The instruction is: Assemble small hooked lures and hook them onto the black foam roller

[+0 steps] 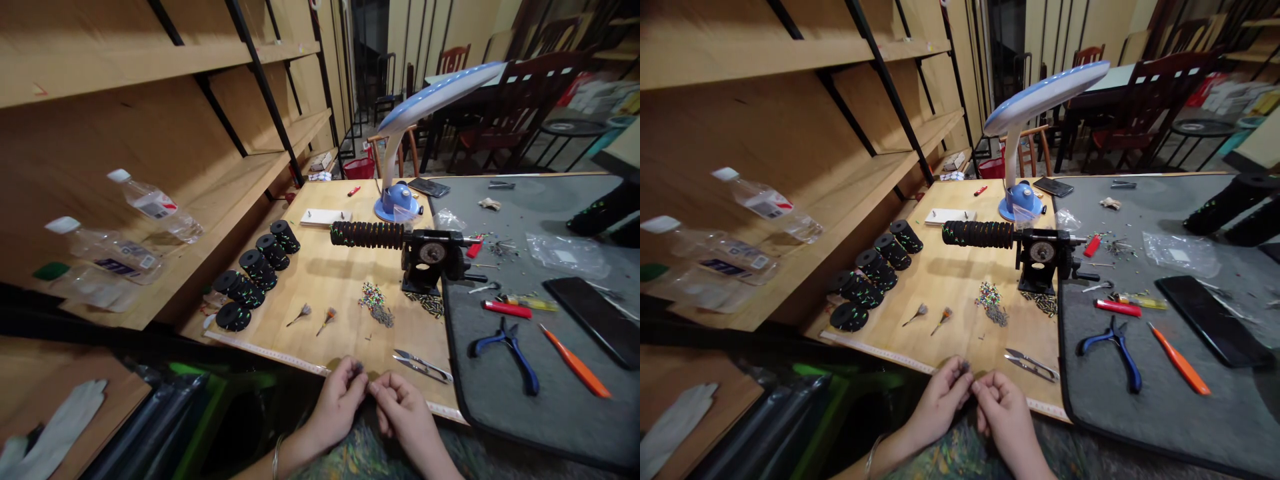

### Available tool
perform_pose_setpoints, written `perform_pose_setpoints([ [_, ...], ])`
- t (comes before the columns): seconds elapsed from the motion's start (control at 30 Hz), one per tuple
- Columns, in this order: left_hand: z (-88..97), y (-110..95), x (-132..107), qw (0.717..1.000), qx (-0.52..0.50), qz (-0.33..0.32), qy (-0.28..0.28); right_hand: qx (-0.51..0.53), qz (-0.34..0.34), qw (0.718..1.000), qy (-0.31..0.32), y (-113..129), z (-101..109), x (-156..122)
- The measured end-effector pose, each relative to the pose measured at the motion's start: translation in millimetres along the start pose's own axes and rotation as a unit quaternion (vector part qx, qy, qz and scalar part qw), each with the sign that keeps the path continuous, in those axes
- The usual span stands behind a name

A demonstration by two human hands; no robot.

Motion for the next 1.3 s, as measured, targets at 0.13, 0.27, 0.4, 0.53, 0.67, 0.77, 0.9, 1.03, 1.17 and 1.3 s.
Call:
perform_pose_setpoints([
  [0.13, 1.5, 2, 0, 1.0, 0.009, 0.001, 0.001, 0.006, -0.018, 1.0, 0.02, 3, -4, 0],
  [0.27, 4.3, 6, 0, 0.999, 0.034, -0.01, 0.006, -0.002, -0.019, 0.999, 0.034, 4, -4, 1],
  [0.4, 7.6, 7, 0, 0.997, 0.067, -0.039, 0.018, -0.003, -0.022, 0.999, 0.035, 3, -4, 3],
  [0.53, 8.3, 5, -1, 0.993, 0.098, -0.054, 0.028, 0.007, -0.023, 0.999, 0.04, 1, -4, 4],
  [0.67, 7.7, 1, -2, 0.986, 0.14, -0.082, 0.028, 0.016, -0.023, 0.999, 0.04, -3, -3, 5],
  [0.77, 8.2, -1, -3, 0.978, 0.177, -0.106, 0.028, 0.024, -0.02, 0.999, 0.041, -4, -3, 5],
  [0.9, 9.9, 0, -3, 0.976, 0.186, -0.114, 0.026, 0.02, -0.027, 0.999, 0.039, -2, -3, 5],
  [1.03, 9.8, 4, -1, 0.982, 0.16, -0.1, 0.029, 0.009, -0.029, 0.998, 0.046, -2, -2, 7],
  [1.17, 9.7, 8, 0, 0.986, 0.134, -0.091, 0.028, 0.01, -0.027, 0.999, 0.045, -4, -1, 7],
  [1.3, 11.7, 13, 2, 0.99, 0.108, -0.085, 0.023, 0.017, -0.025, 0.998, 0.048, -5, -2, 8],
])
Point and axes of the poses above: each hand's wrist, its own x-axis towards the middle knuckle, its own z-axis out of the back of the hand, y = z × x, the point moved 2 cm from there along x, towards the middle knuckle, and after that the axes turned 6 degrees about -x, right-handed, at the moved point
